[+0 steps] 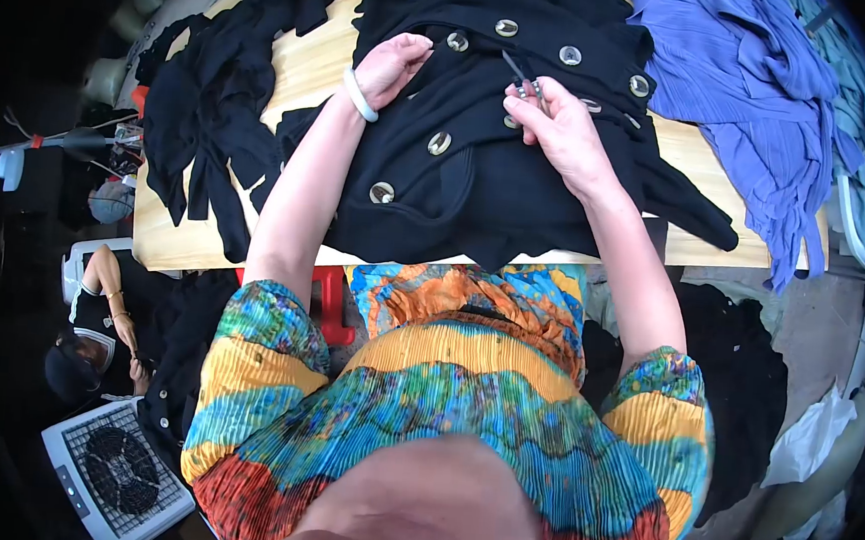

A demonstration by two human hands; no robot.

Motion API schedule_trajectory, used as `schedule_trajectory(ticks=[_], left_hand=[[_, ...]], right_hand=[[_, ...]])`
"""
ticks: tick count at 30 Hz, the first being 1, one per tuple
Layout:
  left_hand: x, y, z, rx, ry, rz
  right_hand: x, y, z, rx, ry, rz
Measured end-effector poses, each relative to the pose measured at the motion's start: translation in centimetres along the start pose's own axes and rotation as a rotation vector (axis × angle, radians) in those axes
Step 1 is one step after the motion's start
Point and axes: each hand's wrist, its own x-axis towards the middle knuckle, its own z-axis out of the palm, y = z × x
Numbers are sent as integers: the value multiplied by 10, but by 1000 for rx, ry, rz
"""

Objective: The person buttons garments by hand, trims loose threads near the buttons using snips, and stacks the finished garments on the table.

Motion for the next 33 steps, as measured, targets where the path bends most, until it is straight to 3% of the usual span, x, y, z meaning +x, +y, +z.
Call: schedule_trajectory(ticks=[2, 3, 6, 8, 13, 17, 19, 23, 28, 33], left_hand=[[-17, 8, 18, 193, 38, 28], [-15, 4, 16, 194, -37, 2], [-10, 3, 18, 289, 7, 78], [-21, 19, 17, 110, -92, 82], [-83, 60, 25, 228, -152, 293], [-148, 67, 36, 45, -330, 168], [-164, 52, 40, 40, -291, 125], [-173, 29, 38, 142, -251, 59], [-175, 15, 36, 202, -302, 102], [-171, 1, 45, 343, -167, 132]], right_hand=[[1, 7, 0, -1, -9, 2], [2, 9, 1, -24, 10, -13], [7, 0, 3, -125, 40, -7], [9, -7, 5, -165, 73, -50], [6, -28, 16, -221, 131, -211], [-12, -33, 33, -205, 81, -345], [-20, -32, 38, -257, 11, -406], [-19, -11, 42, -215, -132, -238], [-26, -1, 47, -177, -121, -180], [-33, 4, 47, -185, -103, -157]])
